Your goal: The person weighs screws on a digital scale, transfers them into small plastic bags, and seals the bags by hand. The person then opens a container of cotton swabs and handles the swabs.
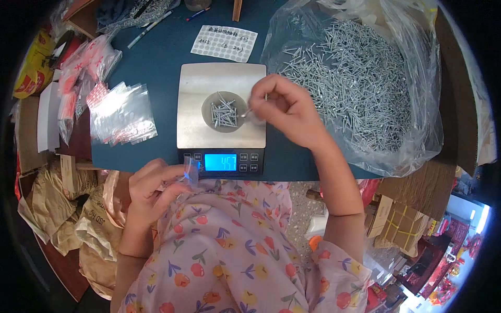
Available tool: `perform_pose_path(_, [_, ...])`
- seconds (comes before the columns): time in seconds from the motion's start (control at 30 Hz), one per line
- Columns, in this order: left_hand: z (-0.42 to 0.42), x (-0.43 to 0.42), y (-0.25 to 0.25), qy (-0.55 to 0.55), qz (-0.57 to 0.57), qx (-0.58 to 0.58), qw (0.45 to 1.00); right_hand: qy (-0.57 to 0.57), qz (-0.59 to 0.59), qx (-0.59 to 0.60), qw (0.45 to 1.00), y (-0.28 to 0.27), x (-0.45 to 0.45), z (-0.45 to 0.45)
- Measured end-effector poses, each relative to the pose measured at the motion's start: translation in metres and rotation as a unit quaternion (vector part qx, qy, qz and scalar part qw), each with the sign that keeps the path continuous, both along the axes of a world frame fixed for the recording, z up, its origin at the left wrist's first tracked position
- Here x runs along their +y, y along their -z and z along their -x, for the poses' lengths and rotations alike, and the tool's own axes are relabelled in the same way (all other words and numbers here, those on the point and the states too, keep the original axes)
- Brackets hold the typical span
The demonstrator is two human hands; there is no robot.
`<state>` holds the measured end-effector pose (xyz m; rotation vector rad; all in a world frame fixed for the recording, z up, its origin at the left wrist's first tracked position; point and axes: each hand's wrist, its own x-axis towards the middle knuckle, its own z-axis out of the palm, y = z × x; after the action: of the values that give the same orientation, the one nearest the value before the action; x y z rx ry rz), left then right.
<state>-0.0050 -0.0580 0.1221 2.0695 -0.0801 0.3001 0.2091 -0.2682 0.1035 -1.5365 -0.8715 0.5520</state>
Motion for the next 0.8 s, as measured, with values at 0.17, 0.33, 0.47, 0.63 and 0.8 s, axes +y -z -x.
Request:
perform_pose_path(0.17, [-0.007, -0.016, -0.003, 0.075, 0.022, -0.016, 0.997, -0.131, 0.02, 0.435, 0.89, -0.016, -0.004, 0.034])
perform_pose_path(0.33, [-0.002, -0.026, 0.019, 0.186, 0.039, -0.147, 0.971, -0.281, -0.013, -0.037, 0.959, -0.03, 0.0, 0.064])
perform_pose_path(0.47, [-0.006, -0.021, 0.008, 0.142, 0.058, -0.103, 0.983, -0.188, 0.053, -0.026, 0.98, -0.036, -0.018, 0.051])
perform_pose_path(0.63, [0.005, 0.026, 0.0, 0.017, -0.037, -0.11, 0.993, 0.099, 0.241, -0.148, 0.954, -0.021, -0.034, 0.005])
perform_pose_path(0.8, [-0.003, 0.036, -0.008, -0.009, -0.152, -0.083, 0.985, 0.13, 0.251, -0.47, 0.837, -0.01, -0.039, -0.025])
